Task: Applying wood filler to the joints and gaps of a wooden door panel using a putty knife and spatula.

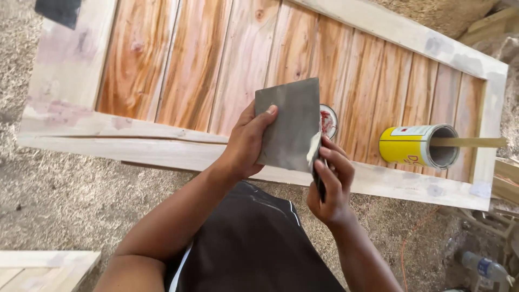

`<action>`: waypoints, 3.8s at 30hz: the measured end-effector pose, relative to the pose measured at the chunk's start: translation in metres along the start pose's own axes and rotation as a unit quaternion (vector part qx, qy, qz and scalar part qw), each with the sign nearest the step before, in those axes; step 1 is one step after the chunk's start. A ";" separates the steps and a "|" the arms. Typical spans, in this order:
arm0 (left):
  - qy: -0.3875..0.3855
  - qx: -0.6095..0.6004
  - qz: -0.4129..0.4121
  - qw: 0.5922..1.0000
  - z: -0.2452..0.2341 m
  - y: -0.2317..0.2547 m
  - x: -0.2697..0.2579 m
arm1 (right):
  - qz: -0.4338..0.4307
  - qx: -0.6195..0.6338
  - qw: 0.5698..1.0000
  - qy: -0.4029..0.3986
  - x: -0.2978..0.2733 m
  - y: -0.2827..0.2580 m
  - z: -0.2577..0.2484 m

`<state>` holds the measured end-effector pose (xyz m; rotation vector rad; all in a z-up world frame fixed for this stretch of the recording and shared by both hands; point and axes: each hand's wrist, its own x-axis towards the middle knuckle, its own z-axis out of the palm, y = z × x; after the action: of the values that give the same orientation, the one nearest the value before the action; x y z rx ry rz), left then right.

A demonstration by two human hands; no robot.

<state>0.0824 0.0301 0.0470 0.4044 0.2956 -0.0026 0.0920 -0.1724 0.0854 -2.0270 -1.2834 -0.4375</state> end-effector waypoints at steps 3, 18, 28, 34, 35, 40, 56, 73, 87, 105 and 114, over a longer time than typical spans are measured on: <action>0.014 0.003 -0.056 0.998 -0.006 0.011 0.005 | 0.074 -0.100 0.984 -0.125 -0.011 0.018 -0.005; -0.053 0.125 -0.137 0.981 -0.050 -0.041 0.055 | 0.367 -0.063 0.917 -0.143 -0.060 0.017 -0.077; -0.094 0.291 -0.021 0.952 0.003 -0.113 0.105 | 0.097 -0.200 0.919 -0.324 0.028 0.082 -0.150; -0.053 0.295 0.046 0.953 0.024 -0.172 0.166 | -0.043 -0.240 0.884 -0.398 0.013 0.195 -0.170; 0.015 0.211 0.063 0.975 0.019 -0.179 0.177 | -0.036 -0.213 0.883 -0.417 0.007 0.209 -0.177; 0.124 0.072 0.167 0.975 0.026 -0.160 0.180 | 0.004 -0.165 0.886 -0.433 -0.026 0.275 -0.225; 0.185 0.045 0.028 0.981 -0.032 -0.249 0.159 | 0.349 -0.179 0.915 -0.094 -0.101 0.375 -0.432; 0.082 -0.372 -0.071 0.922 0.062 -0.592 0.135 | 0.331 -0.124 0.821 -0.449 -0.218 0.669 -0.233; 0.123 -0.468 0.040 0.874 0.100 -0.629 0.178 | 0.179 -0.118 0.856 -0.470 -0.297 0.579 -0.265; 0.048 -0.278 0.097 0.955 0.068 -0.598 0.210 | 0.254 -0.067 0.911 -0.317 -0.130 0.724 -0.179; 0.109 -0.347 0.112 0.925 0.073 -0.592 0.246 | 0.406 -0.140 0.828 -0.362 -0.128 0.679 -0.187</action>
<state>0.3028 -0.5289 -0.1882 -0.2732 0.4445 0.3657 0.6505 -0.5750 -0.1116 -2.8834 -0.5833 0.6443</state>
